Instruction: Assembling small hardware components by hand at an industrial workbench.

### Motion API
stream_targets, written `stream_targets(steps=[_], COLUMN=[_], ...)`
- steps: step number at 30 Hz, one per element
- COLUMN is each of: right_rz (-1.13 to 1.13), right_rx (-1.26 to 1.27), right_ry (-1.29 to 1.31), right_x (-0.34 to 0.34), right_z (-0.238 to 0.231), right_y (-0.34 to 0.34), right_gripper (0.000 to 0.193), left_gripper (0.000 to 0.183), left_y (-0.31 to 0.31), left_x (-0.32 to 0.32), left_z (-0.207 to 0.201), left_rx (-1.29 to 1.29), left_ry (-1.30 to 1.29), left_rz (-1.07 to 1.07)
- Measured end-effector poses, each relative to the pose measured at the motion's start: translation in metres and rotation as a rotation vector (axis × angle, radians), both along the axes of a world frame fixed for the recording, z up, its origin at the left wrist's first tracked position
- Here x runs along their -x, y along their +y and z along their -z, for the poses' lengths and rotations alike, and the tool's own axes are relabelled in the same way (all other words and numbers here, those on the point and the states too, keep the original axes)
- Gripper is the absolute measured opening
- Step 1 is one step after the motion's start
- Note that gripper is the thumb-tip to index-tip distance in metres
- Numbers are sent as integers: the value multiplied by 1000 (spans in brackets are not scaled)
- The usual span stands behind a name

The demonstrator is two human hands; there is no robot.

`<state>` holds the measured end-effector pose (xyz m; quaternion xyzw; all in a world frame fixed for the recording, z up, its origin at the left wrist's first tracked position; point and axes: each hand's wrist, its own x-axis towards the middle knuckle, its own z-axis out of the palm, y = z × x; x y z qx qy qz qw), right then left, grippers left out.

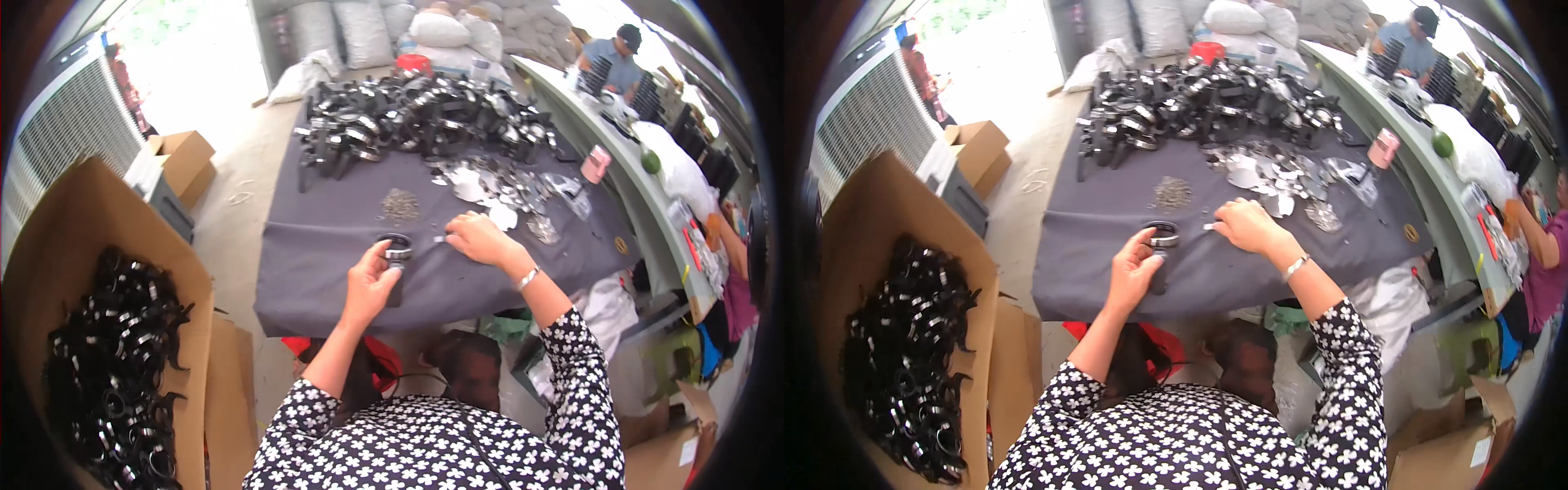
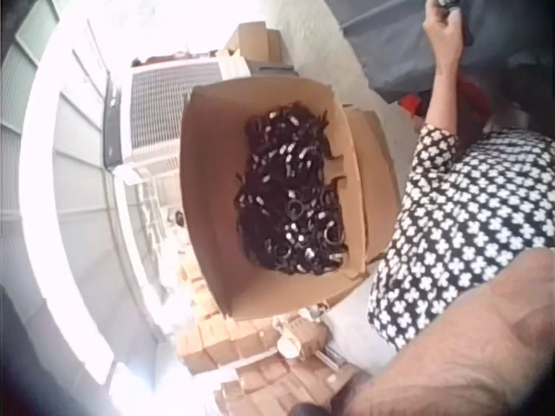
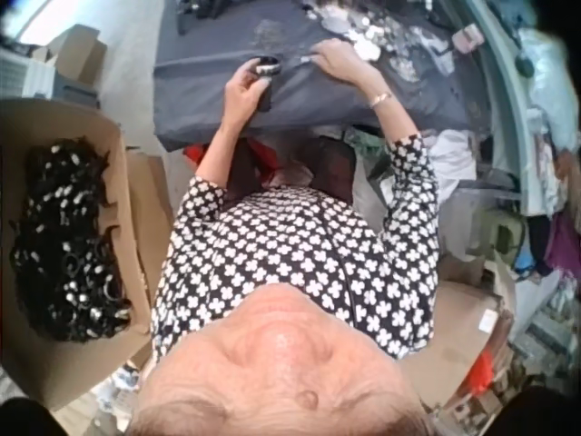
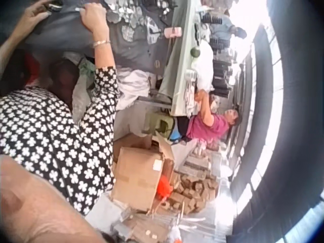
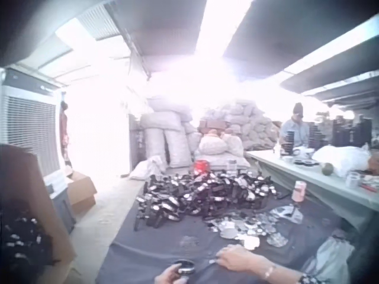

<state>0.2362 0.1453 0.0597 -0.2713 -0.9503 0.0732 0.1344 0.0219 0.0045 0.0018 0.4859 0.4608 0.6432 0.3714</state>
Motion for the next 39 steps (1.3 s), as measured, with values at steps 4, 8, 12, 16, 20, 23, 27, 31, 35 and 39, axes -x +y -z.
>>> stream_targets(steps=[4,8,12,16,20,23,27,31,35,39], right_rz=[124,153,197,187,48,19,-25,27,17,-1], right_rx=[-88,-52,-8,185,105,54,-183,-96,-110,-138], right_ry=[-187,-137,16,354,636,720,734,776,769,751], right_x=[20,21,21,35,59,73,81,82,82,81], right_z=[9,11,-14,-42,-18,7,24,34,37,35], right_y=[-7,-3,-6,-32,-46,-54,-65,-72,-72,-77], right_gripper=[17,10,7,11,9,7,9,10,10,10], left_gripper=[57,59,60,64,70,72,71,64,56,50], left_y=[2,0,3,2,5,6,3,3,4,3], left_x=[-7,-3,-1,0,0,0,1,-1,-1,-1], left_z=[-4,-4,-2,-2,3,4,2,-2,0,3], left_rx=[74,78,66,59,36,47,45,41,25,13], left_ry=[26,40,23,-6,44,117,84,53,24,16], left_rz=[31,23,19,15,-5,-32,-29,-22,9,-4])
